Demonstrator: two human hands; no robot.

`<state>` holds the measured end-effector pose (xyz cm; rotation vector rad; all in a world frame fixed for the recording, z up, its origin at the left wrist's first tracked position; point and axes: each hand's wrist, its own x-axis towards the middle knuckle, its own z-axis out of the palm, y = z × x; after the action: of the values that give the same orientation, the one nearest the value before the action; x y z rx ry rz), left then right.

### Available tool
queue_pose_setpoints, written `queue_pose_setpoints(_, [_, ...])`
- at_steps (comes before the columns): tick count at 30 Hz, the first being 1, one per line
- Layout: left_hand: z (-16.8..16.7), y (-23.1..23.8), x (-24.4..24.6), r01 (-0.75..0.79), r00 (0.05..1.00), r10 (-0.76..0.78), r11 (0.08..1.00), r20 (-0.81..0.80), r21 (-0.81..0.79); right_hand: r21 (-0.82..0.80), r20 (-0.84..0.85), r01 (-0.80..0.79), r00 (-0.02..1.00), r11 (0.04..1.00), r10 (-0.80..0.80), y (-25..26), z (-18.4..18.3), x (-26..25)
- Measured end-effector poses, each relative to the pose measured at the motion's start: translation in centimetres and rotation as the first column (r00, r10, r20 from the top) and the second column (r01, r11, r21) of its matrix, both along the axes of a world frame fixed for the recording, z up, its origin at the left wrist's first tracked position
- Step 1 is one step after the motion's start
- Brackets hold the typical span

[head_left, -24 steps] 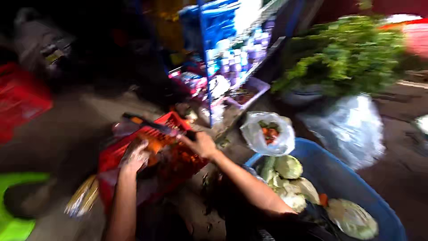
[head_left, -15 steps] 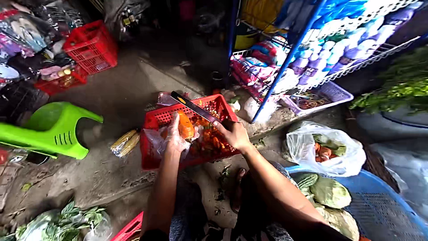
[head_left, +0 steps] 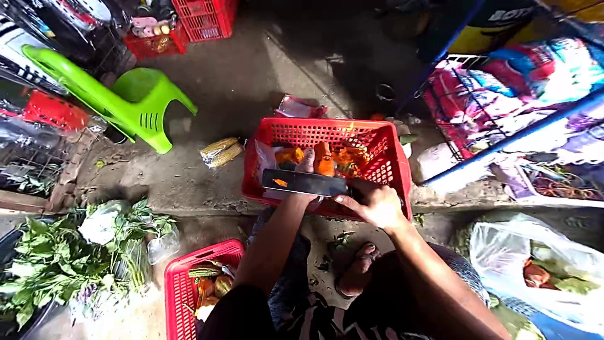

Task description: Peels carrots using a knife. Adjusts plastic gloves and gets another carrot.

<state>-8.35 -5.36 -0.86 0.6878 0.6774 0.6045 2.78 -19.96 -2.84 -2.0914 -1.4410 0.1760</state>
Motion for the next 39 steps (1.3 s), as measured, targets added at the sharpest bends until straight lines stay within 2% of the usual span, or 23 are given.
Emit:
queue_pose_setpoints(4, [-0.4, 0.2, 0.0, 0.022, 1.0, -0.022, 1.0, 0.0, 0.022, 0.014, 0.039, 0.026, 0.999, 1.0, -0.026, 0.4, -0.1, -0.1])
queue_pose_setpoints(7, [0.6, 0.8, 0.9, -0.033, 0.981, 0.08, 0.966, -0.175, 0.256, 0.051, 0.071, 0.013, 0.997, 0.999, -0.016, 0.2, -0.3, 0.2])
queue_pose_setpoints(10, [-2.4, 2.1, 2.5, -0.078, 0.974, 0.15, 0.924, -0.169, 0.374, 0.102, 0.071, -0.011, 0.997, 0.995, 0.004, 0.2, -1.0, 0.1])
queue_pose_setpoints(13, [-0.3, 1.4, 1.8, -0.08, 0.907, 0.256, 0.883, -0.333, 0.462, 0.083, 0.018, 0.004, 1.0, 0.997, -0.006, 0.4, -1.1, -0.2])
queue_pose_setpoints(14, [0.6, 0.6, 1.2, -0.033, 0.923, 0.172, 0.926, -0.343, 0.376, 0.09, 0.012, 0.009, 1.0, 0.996, -0.01, 0.4, -1.2, -0.3])
queue_pose_setpoints(15, [0.2, 0.1, 1.0, -0.041, 0.953, 0.124, 0.957, -0.278, 0.286, 0.106, 0.011, 0.014, 1.0, 0.994, -0.016, 0.4, -1.2, -0.3])
queue_pose_setpoints(18, [-0.5, -0.6, 1.1, -0.052, 0.987, 0.072, 0.989, -0.145, 0.138, 0.1, -0.012, 0.034, 0.999, 0.994, -0.033, 0.5, -1.1, -0.2])
queue_pose_setpoints(21, [-1.1, -0.3, 1.1, -0.004, 0.992, 0.019, 0.993, -0.123, 0.117, 0.058, -0.003, 0.054, 0.999, 0.997, -0.054, 0.7, -1.4, 0.2])
queue_pose_setpoints(23, [-1.3, -0.1, 1.1, 0.011, 0.986, 0.003, 0.996, -0.164, 0.089, 0.009, -0.032, 0.108, 0.994, 0.994, -0.108, 0.8, -1.8, 0.9])
queue_pose_setpoints(25, [-1.5, 0.1, 1.3, -0.002, 0.971, 0.011, 0.999, -0.237, 0.036, -0.174, -0.169, 0.175, 0.964, 0.969, -0.204, 1.1, -1.1, 2.6])
queue_pose_setpoints(27, [-2.0, 0.1, 1.5, -0.01, 0.96, 0.013, 1.0, -0.281, 0.012, -0.287, -0.213, 0.204, 0.939, 0.936, -0.27, 1.1, -0.5, 4.0])
queue_pose_setpoints(32, [-1.1, -0.9, 1.4, 0.052, 0.918, -0.024, 0.997, -0.395, 0.062, -0.247, -0.168, 0.157, 0.965, 0.956, -0.202, 1.2, -0.6, 2.4])
queue_pose_setpoints(34, [-1.6, -0.7, 1.2, 0.106, 0.929, -0.087, 0.994, -0.359, 0.034, -0.314, -0.223, 0.179, 0.941, 0.932, -0.255, 1.6, -1.1, 3.2])
queue_pose_setpoints(36, [-1.4, -0.3, 0.7, 0.175, 0.954, -0.169, 0.985, -0.248, 0.0, -0.438, -0.297, 0.225, 0.877, 0.87, -0.377, 1.8, -0.8, 5.3])
queue_pose_setpoints(39, [-1.3, 0.7, 0.3, 0.173, 0.976, -0.174, 0.985, -0.131, -0.018, -0.458, -0.379, 0.292, 0.79, 0.84, -0.481, 2.0, -1.0, 7.2])
